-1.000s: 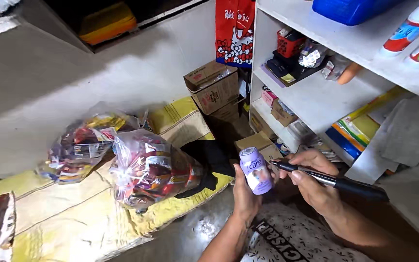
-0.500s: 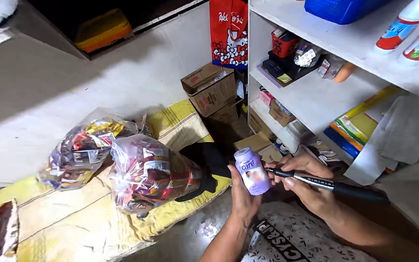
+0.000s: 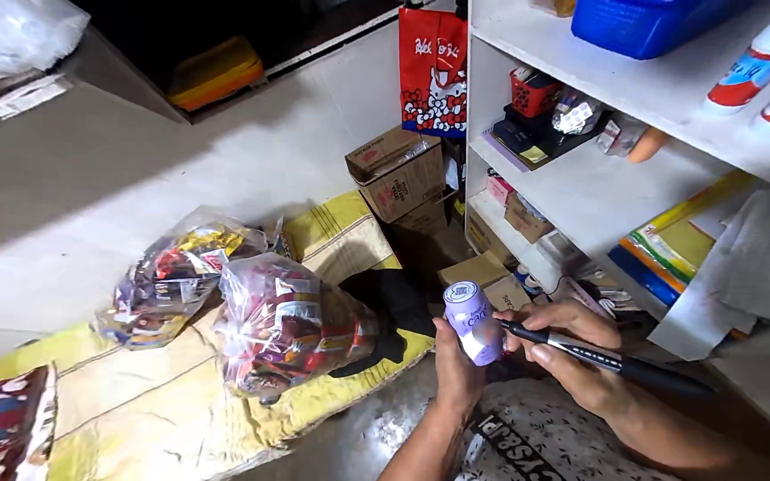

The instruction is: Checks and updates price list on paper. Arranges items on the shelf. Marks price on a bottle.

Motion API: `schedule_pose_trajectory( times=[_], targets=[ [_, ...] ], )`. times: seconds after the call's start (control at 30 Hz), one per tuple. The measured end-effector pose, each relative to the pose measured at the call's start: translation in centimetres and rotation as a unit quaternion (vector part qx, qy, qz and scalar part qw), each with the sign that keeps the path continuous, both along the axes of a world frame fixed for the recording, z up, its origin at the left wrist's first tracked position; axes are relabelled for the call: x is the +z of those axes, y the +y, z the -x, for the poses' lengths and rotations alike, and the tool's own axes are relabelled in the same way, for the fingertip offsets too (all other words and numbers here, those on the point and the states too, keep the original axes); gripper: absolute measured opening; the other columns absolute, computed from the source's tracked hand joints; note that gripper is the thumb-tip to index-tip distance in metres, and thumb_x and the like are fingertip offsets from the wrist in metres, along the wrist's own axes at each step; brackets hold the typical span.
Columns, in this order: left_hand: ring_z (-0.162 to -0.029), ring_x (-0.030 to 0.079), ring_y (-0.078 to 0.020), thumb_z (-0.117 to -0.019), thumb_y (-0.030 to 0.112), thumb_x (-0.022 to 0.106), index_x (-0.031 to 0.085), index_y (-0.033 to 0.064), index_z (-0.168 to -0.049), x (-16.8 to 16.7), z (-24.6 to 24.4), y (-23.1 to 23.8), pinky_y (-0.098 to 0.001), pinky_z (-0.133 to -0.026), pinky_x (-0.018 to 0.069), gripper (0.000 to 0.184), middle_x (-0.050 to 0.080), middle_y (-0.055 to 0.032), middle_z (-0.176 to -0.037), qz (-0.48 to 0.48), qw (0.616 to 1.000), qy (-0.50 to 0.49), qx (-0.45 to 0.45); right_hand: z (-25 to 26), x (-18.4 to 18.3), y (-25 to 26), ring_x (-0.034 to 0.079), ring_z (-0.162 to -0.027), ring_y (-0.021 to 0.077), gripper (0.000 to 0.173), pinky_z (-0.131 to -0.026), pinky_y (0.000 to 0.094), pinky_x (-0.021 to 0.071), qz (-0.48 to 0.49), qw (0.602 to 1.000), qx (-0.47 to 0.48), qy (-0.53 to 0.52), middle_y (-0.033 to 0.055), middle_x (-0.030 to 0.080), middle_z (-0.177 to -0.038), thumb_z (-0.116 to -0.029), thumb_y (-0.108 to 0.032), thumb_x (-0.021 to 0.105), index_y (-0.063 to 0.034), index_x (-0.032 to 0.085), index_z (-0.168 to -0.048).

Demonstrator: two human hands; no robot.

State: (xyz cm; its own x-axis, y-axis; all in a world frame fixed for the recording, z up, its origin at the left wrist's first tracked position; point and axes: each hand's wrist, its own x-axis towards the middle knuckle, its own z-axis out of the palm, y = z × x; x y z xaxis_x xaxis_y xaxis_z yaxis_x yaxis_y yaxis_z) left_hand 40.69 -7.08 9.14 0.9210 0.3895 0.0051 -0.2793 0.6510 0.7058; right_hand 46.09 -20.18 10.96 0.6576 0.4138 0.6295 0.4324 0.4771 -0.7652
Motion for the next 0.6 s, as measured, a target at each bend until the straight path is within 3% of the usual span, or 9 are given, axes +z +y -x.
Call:
schedule_pose_trajectory(
  times=[0.07,0.13,0.23,0.33,0.43,0.6],
  targets=[
    [-0.091,0.070,-0.0075,-0.0841,0.075,0.058,0.057,0.0079,-0.119,-0.02,-0.06,-0.11,-0.0266,-0.083,0.0589,0.075,0.072,0.0013,-0.098,-0.019,1.000,0.006,0.008,0.17,-0.06,-0.03,0.070,-0.090,0.0068,0.022,-0.084,0.0269,0.0606,0.008,1.000,-0.007,-0.003,-0.0034,0.071,-0.108,-0.0997,-0.021,0.062,-0.0183,0.066,-0.121],
    [-0.092,0.069,-0.0065,-0.0872,0.074,0.054,0.056,0.0074,-0.120,-0.04,-0.15,-0.09,-0.0261,-0.085,0.0581,0.074,0.071,0.0021,-0.099,-0.038,0.999,0.009,0.013,0.32,-0.05,0.06,0.070,-0.094,0.0070,0.020,-0.089,0.0288,0.0601,0.014,1.000,-0.006,-0.010,-0.0036,0.071,-0.108,-0.1001,-0.021,0.062,-0.0177,0.066,-0.120],
    [-0.088,0.070,-0.0077,-0.0811,0.075,0.062,0.058,0.0071,-0.117,-0.18,-0.36,0.07,-0.0267,-0.081,0.0588,0.077,0.072,0.0005,-0.094,-0.028,1.000,0.001,0.013,0.42,-0.12,0.26,0.070,-0.095,0.0078,0.019,-0.094,0.0316,0.0591,0.020,1.000,-0.009,-0.021,-0.0018,0.071,-0.105,-0.1001,-0.020,0.061,-0.0138,0.066,-0.117],
    [-0.090,0.070,-0.0070,-0.0786,0.072,0.068,0.056,0.0074,-0.119,0.13,-0.18,-0.01,-0.0261,-0.083,0.0588,0.078,0.071,0.0004,-0.097,-0.012,1.000,0.003,0.002,0.45,-0.09,0.08,0.070,-0.096,0.0055,0.022,-0.089,0.0275,0.0598,0.041,0.998,-0.026,-0.028,-0.0035,0.071,-0.110,-0.1004,-0.021,0.061,-0.0149,0.064,-0.121],
    [-0.091,0.070,-0.0083,-0.0789,0.071,0.069,0.057,0.0072,-0.120,0.20,-0.02,-0.10,-0.0266,-0.082,0.0589,0.077,0.071,-0.0010,-0.098,0.002,1.000,-0.005,-0.010,0.38,-0.16,0.04,0.070,-0.092,0.0061,0.021,-0.087,0.0282,0.0603,0.040,0.998,-0.035,-0.031,-0.0027,0.071,-0.106,-0.1002,-0.022,0.062,-0.0153,0.066,-0.120],
    [-0.089,0.069,-0.0083,-0.0866,0.071,0.061,0.054,0.0050,-0.119,0.56,0.12,-0.40,-0.0265,-0.081,0.0587,0.074,0.071,-0.0010,-0.096,0.005,1.000,0.011,0.005,0.48,-0.26,0.18,0.069,-0.101,0.0111,0.014,-0.106,0.0401,0.0531,0.036,0.996,-0.019,-0.085,0.0028,0.069,-0.100,-0.0999,-0.017,0.059,-0.0078,0.065,-0.109]
  ],
)
